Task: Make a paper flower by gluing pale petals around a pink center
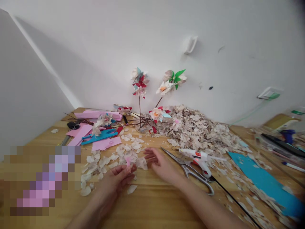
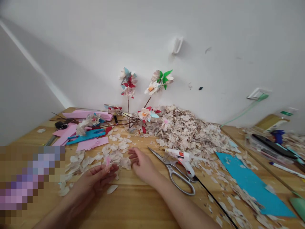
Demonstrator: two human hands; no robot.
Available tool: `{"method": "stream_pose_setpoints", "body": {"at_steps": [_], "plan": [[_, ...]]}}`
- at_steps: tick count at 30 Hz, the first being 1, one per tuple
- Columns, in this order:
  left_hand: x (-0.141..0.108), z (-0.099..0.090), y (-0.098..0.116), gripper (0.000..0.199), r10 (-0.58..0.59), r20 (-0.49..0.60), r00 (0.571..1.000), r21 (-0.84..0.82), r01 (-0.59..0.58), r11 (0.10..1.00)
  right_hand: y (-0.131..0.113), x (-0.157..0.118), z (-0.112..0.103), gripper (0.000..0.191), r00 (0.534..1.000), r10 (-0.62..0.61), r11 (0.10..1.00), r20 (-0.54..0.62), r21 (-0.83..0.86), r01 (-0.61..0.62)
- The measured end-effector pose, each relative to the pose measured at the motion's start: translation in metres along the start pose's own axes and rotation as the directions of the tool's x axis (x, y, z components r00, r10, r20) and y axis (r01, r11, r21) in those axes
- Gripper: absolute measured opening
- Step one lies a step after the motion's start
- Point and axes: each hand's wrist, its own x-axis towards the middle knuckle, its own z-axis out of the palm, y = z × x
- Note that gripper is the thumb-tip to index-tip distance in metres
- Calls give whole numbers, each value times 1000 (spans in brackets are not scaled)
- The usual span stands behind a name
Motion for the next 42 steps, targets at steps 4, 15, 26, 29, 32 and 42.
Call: {"method": "stream_pose_setpoints", "body": {"at_steps": [4, 15, 26, 29, 32, 42], "plan": [[9, -2, -1, 5, 76, -77, 994, 17, -75, 997, 6, -6, -8, 60, 998, 48, 999, -41, 4, -48], [9, -12, 11, 27, 354, -235, 905, 205, -310, 928, -15, 2, 3, 56, 999, -6, 996, 49, -86, 10], [7, -6, 8, 28, 275, -29, 961, 302, -253, 919, -25, 14, 10, 57, 968, -120, 972, 220, -172, 160], [10, -10, 2, 26, 234, -14, 972, 318, -218, 923, -15, 3, -6, 49, 985, -45, 979, 168, -190, 77], [10, -11, 1, 24, 245, -31, 969, 306, -224, 925, -9, -7, -16, 48, 991, 13, 982, 136, -190, 13], [9, -12, -1, 24, 163, -125, 979, 284, -122, 951, -24, -18, -2, 50, 978, -19, 983, 210, -173, 56]]}}
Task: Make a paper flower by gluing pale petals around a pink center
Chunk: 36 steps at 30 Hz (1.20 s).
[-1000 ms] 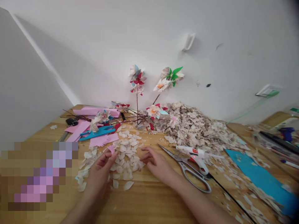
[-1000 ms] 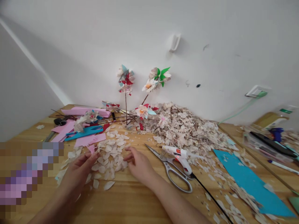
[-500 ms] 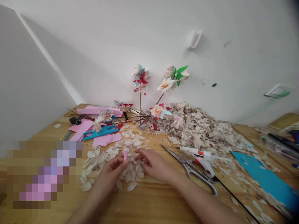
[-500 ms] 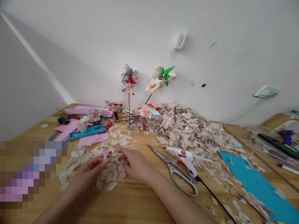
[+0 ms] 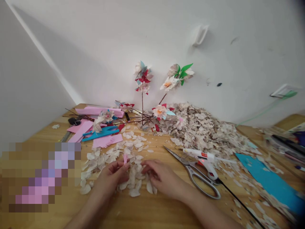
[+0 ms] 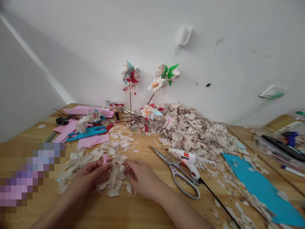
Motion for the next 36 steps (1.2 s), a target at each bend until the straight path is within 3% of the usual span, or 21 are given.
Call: {"method": "stream_pose_setpoints", "body": {"at_steps": [5, 11, 18, 25, 32, 36], "plan": [[1, -1, 2, 24, 9, -37, 999, -1, -9, 1000, 2, 8, 1, 48, 992, 39, 997, -118, -57, -46], [-6, 1, 8, 26, 48, 7, 999, -38, -48, 998, -9, 7, 7, 52, 993, -113, 986, 18, -122, 114], [-8, 7, 1, 28, 37, 48, 998, 20, -38, 999, 6, 1, -2, 48, 995, -7, 984, -101, -178, -11], [-6, 5, 6, 25, 202, -36, 979, 54, -200, 978, 10, -3, -2, 32, 989, -15, 975, -149, -222, -19], [-5, 2, 5, 25, 241, -117, 964, 42, -237, 971, 1, 7, 8, 41, 990, -136, 941, -44, -317, 115], [-6, 3, 7, 28, 239, -155, 959, -2, -242, 970, 2, 11, 8, 40, 989, -145, 921, -15, -366, 130]]}}
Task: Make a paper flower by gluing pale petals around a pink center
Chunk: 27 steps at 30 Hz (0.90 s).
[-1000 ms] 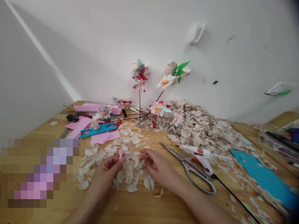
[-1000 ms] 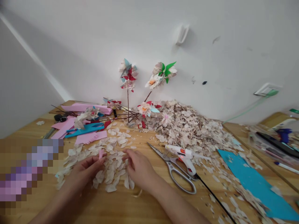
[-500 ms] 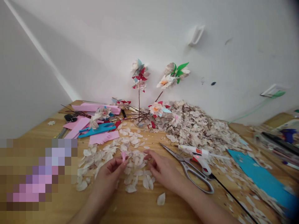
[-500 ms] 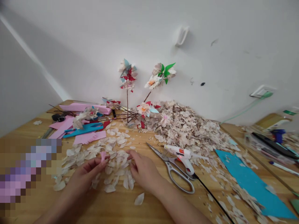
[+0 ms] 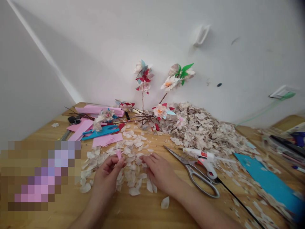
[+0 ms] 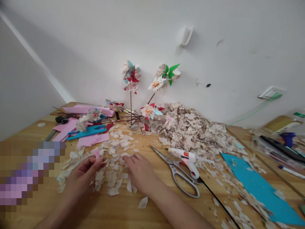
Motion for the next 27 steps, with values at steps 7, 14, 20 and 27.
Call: {"method": "stream_pose_setpoints", "body": {"at_steps": [7, 14, 20, 27], "plan": [[-7, 3, 0, 30, -3, 2, 1000, -54, 3, 999, 3, -5, -4, 32, 997, 69, 997, -31, 20, -69], [-9, 2, 4, 29, 16, -30, 999, -112, -20, 994, 8, -8, -3, 39, 977, 202, 977, -62, 89, -196], [-7, 0, 6, 26, -37, -95, 995, -172, 21, 985, 5, -7, -2, 43, 979, 204, 973, -23, 117, -200], [-5, 2, 7, 29, -78, -114, 990, -193, 55, 980, -4, -3, -6, 48, 973, 228, 970, -21, 86, -226]]}}
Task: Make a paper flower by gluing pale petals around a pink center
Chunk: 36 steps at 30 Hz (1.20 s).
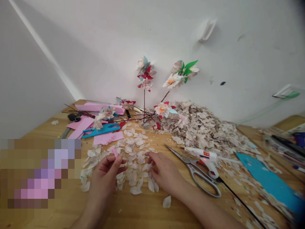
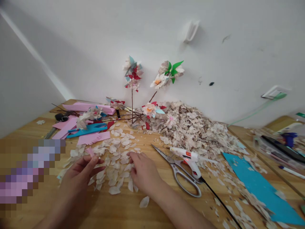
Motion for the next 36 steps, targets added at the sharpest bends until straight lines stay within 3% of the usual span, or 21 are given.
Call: {"method": "stream_pose_setpoints", "body": {"at_steps": [6, 13, 28, 32, 36], "plan": [[0, -1, 2, 30, -19, -14, 1000, -7, 19, 1000, -1, 1, 0, 46, 1000, 10, 1000, 8, -2, -10], [0, -4, 2, 28, 61, 46, 997, 66, -64, 996, 0, 9, 6, 40, 1000, 15, 1000, 6, -2, -15], [1, -4, 5, 32, 24, 81, 996, 29, -26, 999, -34, 47, 21, 49, 992, -121, 987, 29, -100, 123], [0, -4, 4, 32, -7, 102, 995, 26, 4, 1000, -34, 48, 24, 40, 989, -147, 982, -12, -125, 144], [-1, -2, 0, 34, -28, 116, 993, 18, 26, 999, -29, 38, 17, 41, 964, -219, 973, -150, -102, 205]]}}
